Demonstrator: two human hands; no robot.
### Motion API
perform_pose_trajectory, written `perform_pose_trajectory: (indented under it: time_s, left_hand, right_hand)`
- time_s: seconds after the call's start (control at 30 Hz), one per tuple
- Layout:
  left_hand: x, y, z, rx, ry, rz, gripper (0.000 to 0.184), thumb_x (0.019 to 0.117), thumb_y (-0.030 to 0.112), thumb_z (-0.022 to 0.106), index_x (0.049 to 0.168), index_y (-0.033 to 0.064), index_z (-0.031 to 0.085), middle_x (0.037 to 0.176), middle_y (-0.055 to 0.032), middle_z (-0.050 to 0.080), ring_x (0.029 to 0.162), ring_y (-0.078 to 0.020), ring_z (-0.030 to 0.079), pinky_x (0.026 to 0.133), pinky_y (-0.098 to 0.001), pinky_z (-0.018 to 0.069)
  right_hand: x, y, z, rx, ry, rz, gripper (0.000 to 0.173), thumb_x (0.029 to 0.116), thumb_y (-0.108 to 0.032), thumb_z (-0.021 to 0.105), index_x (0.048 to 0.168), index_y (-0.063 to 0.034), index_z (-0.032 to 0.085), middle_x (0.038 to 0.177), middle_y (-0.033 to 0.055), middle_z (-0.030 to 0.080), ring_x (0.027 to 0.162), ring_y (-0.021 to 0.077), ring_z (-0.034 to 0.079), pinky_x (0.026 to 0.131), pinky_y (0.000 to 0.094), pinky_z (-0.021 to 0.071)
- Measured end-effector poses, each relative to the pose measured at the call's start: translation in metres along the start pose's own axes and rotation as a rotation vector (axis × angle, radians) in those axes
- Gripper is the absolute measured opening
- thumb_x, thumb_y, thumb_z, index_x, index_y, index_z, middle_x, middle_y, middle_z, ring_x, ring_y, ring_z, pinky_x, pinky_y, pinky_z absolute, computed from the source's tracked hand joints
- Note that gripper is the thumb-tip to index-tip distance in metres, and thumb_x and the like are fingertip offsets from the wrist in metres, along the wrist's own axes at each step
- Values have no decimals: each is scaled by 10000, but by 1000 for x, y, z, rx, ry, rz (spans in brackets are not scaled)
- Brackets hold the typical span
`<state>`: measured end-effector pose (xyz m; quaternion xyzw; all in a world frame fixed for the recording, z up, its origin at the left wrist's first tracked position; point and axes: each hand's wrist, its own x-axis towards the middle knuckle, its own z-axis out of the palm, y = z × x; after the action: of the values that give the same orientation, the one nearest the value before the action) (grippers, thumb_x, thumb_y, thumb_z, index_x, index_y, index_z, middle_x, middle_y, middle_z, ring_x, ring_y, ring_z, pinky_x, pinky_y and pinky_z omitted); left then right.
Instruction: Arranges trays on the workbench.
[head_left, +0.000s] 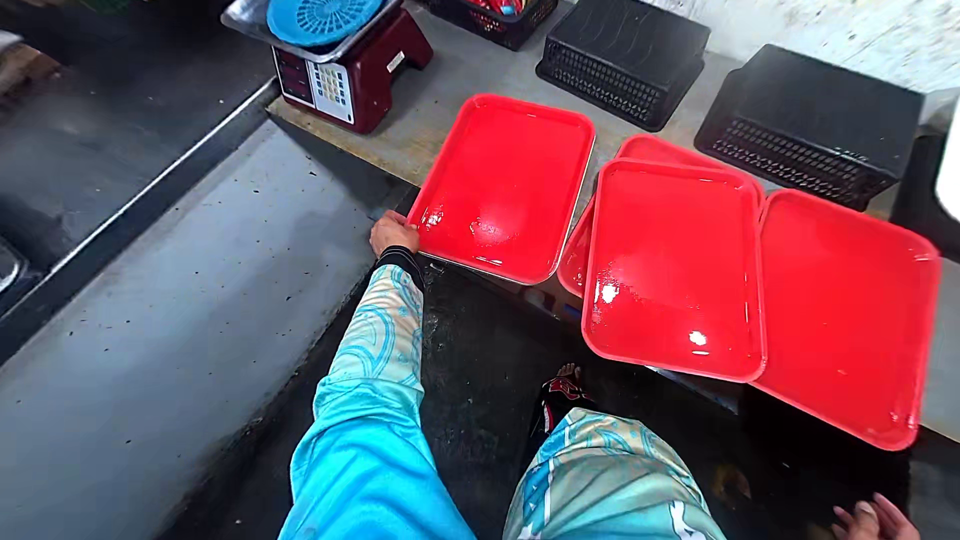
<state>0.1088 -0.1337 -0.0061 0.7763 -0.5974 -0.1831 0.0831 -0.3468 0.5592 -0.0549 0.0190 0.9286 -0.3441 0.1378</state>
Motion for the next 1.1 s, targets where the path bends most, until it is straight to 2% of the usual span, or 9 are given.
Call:
perform_pose_trajectory:
  time_s: [0.27,0.33,0.4,0.47,0.57,0.63,0.7,0.77,1.1]
  left_hand:
    - [8,-2,-15,-53,-19,28,335,907,174,682,1184,-12,654,1249,-319,607,1200,-500,577,985,-706,446]
    - [13,-11,-13,-243,-52,-4,320,948,202,642,1188,-10,647,1172,-288,651,1089,-440,631,916,-660,482]
    - [14,-16,-12,-559,-106,-67,362,1028,267,556,1261,-8,594,1146,-231,641,960,-315,620,814,-536,510]
    - [5,-11,-19,-840,-169,-102,491,1088,429,432,1334,26,566,1208,-178,653,1037,-251,647,890,-495,536]
    - [-8,2,-28,-1122,-264,-140,598,1078,577,312,1150,67,615,1025,-94,712,928,-196,697,833,-444,579]
    - [-9,-3,-28,-1204,-326,-107,440,1087,430,434,1253,60,604,1105,-106,713,989,-202,702,879,-433,585]
    - [-8,-10,-24,-1225,-335,-73,263,1025,78,514,1285,40,512,1121,-121,672,957,-194,692,841,-402,593]
    - [-12,-17,-22,-1263,-339,-57,429,929,-119,490,1326,43,469,1155,-129,645,957,-198,686,830,-399,597]
    - [-47,-18,-8,-1386,-188,0,482,903,-96,487,1355,69,472,1235,-120,637,1054,-219,670,875,-448,587]
  right_hand:
    - [-4,-48,29,-12,-89,-56,451,1087,-226,447,1493,-31,451,1426,224,530,972,234,701,770,403,607]
    - [-9,-56,38,-22,-111,-74,446,1088,-225,451,1485,-24,463,1425,233,532,977,238,700,775,404,604]
    - [-12,-58,47,-25,-140,-101,444,1084,-220,453,1479,-17,468,1403,240,541,972,235,698,770,398,603]
    - [-12,-57,55,-19,-162,-113,440,1083,-212,458,1473,-8,472,1382,248,553,968,245,702,773,405,605]
    - [-11,-58,64,-14,-186,-116,422,1086,-209,459,1453,-4,492,1363,248,567,953,245,708,775,409,608]
    - [-10,-59,70,-3,-201,-121,418,1088,-212,455,1451,-11,499,1367,242,568,960,240,710,784,408,608]
    - [-7,-58,74,15,-215,-139,421,1092,-225,455,1451,-11,499,1360,233,574,945,217,716,780,388,612]
    - [-7,-58,78,31,-225,-153,415,1092,-231,458,1440,-9,509,1337,227,583,930,204,715,770,375,613]
    - [-14,-66,76,117,-204,-128,430,1081,-226,464,1444,1,502,1324,226,611,939,247,721,752,420,623]
